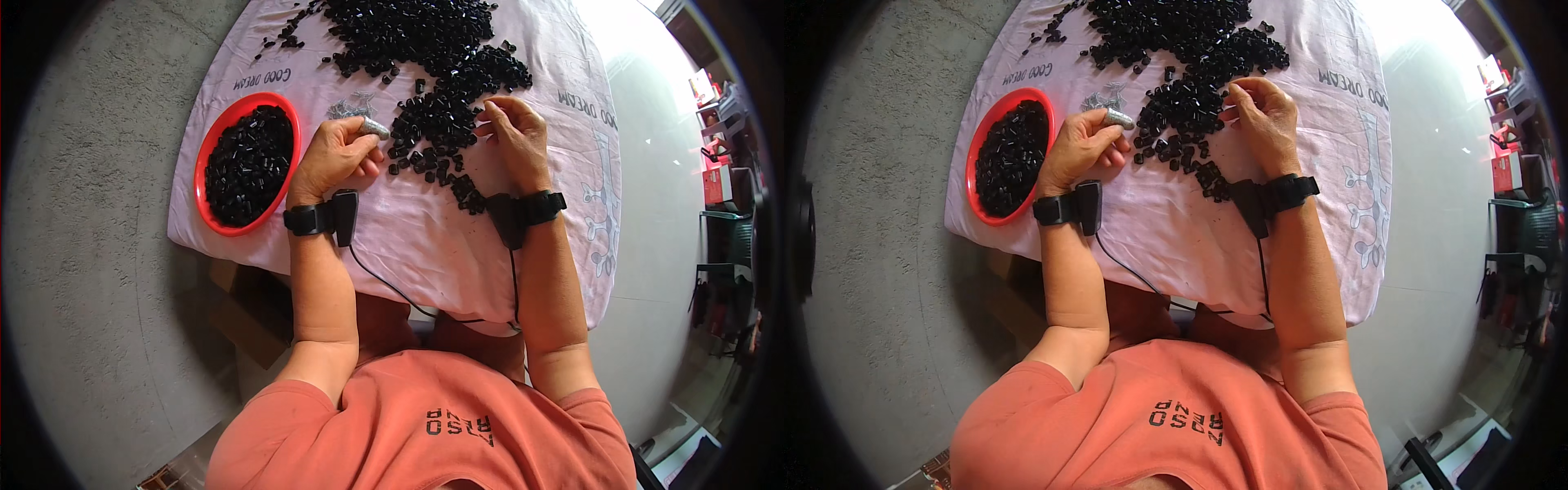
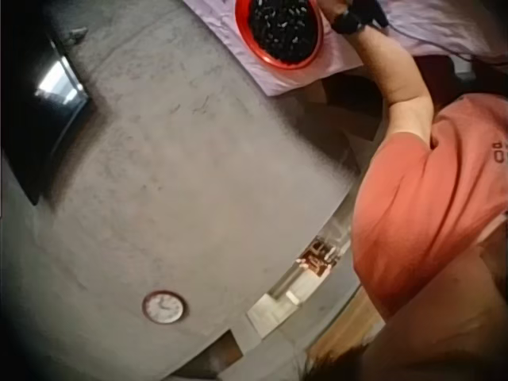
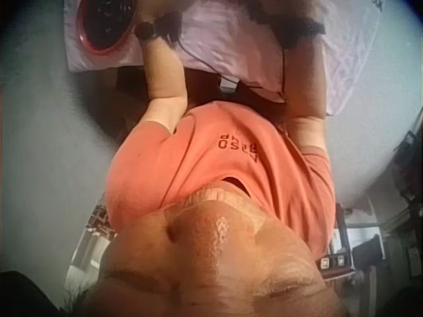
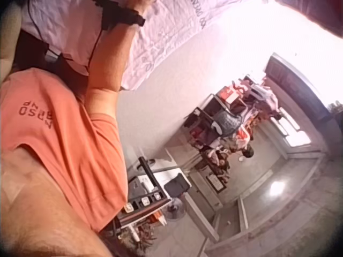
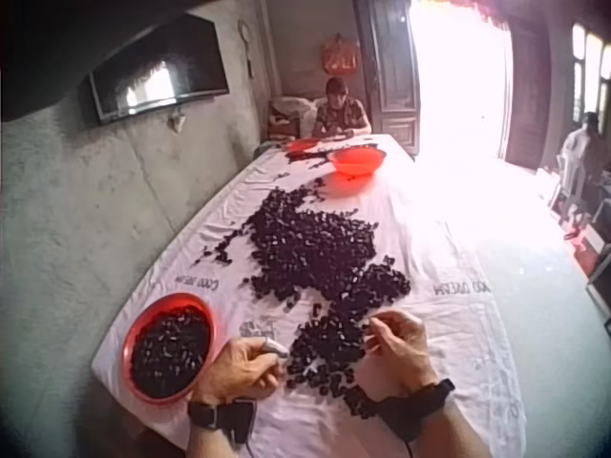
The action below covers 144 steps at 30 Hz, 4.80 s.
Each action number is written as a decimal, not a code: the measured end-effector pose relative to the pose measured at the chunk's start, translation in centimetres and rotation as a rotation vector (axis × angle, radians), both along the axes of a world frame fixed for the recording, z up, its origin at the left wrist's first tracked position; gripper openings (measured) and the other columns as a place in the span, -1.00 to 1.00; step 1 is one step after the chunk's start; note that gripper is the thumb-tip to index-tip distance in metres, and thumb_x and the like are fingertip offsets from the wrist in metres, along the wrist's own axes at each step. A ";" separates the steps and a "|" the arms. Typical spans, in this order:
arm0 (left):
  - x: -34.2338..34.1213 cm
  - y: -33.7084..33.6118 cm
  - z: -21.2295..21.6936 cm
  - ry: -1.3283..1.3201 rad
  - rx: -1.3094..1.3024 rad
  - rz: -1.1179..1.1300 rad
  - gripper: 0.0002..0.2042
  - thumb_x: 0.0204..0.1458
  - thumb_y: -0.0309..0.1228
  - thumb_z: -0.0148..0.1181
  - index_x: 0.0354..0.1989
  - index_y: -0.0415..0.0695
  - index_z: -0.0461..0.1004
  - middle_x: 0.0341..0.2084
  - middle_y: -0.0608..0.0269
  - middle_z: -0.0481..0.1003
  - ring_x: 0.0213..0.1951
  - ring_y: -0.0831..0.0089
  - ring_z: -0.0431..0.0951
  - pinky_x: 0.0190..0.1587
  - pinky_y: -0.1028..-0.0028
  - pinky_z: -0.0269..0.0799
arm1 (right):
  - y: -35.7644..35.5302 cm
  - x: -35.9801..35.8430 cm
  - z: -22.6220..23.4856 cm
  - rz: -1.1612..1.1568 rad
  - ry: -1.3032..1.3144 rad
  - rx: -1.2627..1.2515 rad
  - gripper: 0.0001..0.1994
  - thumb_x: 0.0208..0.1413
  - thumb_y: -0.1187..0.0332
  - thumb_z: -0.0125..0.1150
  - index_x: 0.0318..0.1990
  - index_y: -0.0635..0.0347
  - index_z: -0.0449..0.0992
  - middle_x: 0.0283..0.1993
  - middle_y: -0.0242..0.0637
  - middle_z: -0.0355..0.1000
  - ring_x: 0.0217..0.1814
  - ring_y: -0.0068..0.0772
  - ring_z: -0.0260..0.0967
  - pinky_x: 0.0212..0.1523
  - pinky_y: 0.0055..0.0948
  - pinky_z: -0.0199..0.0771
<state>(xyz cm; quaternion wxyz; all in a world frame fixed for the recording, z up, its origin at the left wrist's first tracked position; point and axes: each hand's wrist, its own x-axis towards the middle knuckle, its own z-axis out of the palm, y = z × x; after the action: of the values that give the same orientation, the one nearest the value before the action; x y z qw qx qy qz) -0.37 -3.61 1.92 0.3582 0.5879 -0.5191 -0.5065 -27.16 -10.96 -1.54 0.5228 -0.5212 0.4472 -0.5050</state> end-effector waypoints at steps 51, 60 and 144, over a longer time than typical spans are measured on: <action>3.1 -2.5 -0.1 -0.241 -0.199 0.297 -0.77 0.06 -0.54 0.05 -0.17 -0.17 0.61 -0.40 0.38 0.57 -0.42 0.72 0.47 -0.43 0.67 0.33 | -0.2 -0.8 -0.6 0.017 -0.065 0.003 -0.85 0.22 0.38 0.17 -0.17 0.26 0.55 -0.37 -0.33 0.54 -0.42 -0.57 0.54 -0.43 -0.63 0.52; 4.9 -3.3 -1.6 -0.323 -0.259 0.331 -0.78 0.07 -0.55 0.04 -0.17 -0.18 0.60 -0.39 0.37 0.58 -0.43 0.69 0.51 -0.44 0.68 0.37 | -0.2 -0.4 -0.6 0.037 -0.083 -0.006 -0.85 0.22 0.39 0.17 -0.15 0.26 0.55 -0.36 -0.33 0.53 -0.41 -0.56 0.55 -0.41 -0.64 0.54; 0.4 -7.6 -2.9 -0.388 -0.390 0.338 -0.79 0.14 -0.48 0.03 -0.14 -0.20 0.57 -0.37 0.24 0.59 -0.41 0.58 0.52 -0.36 0.56 0.43 | -0.3 -0.2 -0.6 0.062 -0.045 -0.025 -0.83 0.23 0.34 0.19 -0.13 0.24 0.55 -0.34 -0.37 0.55 -0.39 -0.62 0.53 -0.38 -0.66 0.51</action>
<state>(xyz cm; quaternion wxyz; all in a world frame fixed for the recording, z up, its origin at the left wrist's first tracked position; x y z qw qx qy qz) -0.02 -11.25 -0.94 0.4375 0.6716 -0.5601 -0.2095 -27.31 -11.30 -2.11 0.5415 -0.5298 0.4127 -0.5058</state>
